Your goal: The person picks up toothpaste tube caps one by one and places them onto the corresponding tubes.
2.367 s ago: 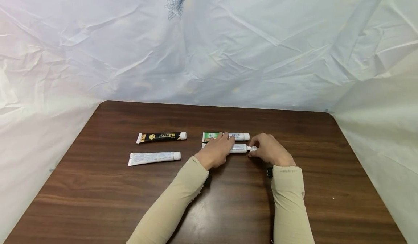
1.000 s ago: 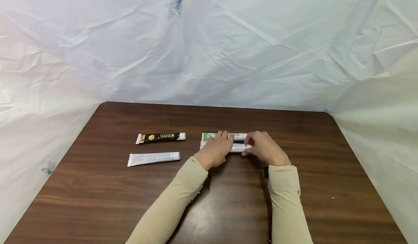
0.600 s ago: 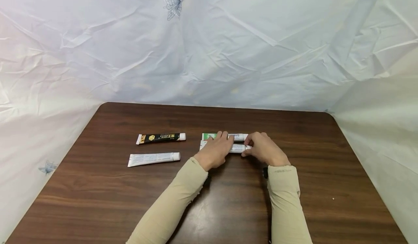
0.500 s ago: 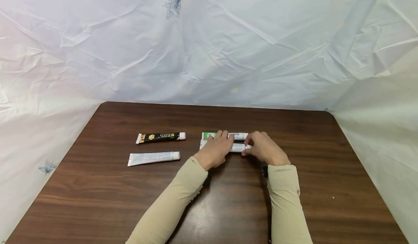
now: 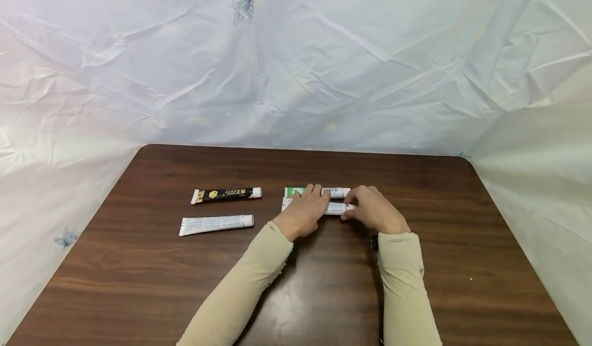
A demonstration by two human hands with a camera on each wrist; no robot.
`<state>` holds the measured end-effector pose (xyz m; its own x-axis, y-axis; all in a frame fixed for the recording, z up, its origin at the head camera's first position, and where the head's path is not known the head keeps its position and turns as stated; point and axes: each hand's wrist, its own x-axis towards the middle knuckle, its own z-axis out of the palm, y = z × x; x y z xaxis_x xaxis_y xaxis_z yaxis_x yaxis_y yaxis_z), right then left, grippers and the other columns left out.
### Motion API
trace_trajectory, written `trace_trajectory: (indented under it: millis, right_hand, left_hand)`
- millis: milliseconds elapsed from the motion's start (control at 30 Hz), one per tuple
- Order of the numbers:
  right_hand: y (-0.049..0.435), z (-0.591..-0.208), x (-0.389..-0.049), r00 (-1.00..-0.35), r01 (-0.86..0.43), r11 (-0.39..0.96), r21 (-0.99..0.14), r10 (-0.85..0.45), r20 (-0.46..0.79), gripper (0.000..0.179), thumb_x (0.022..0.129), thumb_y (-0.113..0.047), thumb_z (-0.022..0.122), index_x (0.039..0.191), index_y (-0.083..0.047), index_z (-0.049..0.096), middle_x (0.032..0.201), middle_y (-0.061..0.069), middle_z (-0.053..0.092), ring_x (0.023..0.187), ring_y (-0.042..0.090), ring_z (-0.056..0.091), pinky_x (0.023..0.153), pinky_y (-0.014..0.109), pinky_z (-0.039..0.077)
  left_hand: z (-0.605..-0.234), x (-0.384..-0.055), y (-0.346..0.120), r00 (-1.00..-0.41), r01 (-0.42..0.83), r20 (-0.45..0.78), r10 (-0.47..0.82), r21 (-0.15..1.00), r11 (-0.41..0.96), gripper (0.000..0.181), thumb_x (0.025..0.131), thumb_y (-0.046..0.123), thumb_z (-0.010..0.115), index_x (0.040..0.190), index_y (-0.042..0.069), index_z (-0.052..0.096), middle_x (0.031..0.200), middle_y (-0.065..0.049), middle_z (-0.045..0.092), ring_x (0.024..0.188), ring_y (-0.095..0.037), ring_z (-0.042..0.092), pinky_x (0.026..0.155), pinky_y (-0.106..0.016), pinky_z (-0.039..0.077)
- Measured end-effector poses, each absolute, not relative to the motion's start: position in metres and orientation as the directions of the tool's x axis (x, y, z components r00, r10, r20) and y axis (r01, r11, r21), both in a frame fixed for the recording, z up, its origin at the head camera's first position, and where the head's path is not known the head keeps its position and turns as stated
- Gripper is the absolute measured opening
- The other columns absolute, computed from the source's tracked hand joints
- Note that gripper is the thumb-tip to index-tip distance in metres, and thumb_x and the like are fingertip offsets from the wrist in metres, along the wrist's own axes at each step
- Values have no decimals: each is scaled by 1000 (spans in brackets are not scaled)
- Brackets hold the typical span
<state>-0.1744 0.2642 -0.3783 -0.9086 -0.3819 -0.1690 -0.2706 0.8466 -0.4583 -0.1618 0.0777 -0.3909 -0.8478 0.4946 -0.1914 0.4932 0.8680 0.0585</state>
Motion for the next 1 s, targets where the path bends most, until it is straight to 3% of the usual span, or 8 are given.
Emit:
trace_trajectory:
  millis: [433, 1000]
  right_hand:
    - [263, -375, -175, -906, -245, 839, -485, -377, -194, 20, 86, -21, 84, 96, -9, 72, 90, 3, 73, 80, 13, 63, 73, 33, 51]
    - [263, -373, -177, -895, -271, 842, -466, -399, -201, 19, 88, -19, 81, 103, -7, 77, 106, 10, 74, 91, 18, 64, 78, 37, 53]
  left_hand:
    - [-389, -162, 78, -848, 486, -209, 488, 64, 872, 67, 98, 25, 69, 156, 13, 37, 150, -9, 45, 140, -25, 40, 105, -47, 48]
    - [-384, -162, 76, -850, 485, -209, 484, 51, 873, 66, 98, 27, 69, 155, 13, 39, 149, -9, 45, 140, -25, 40, 105, -47, 49]
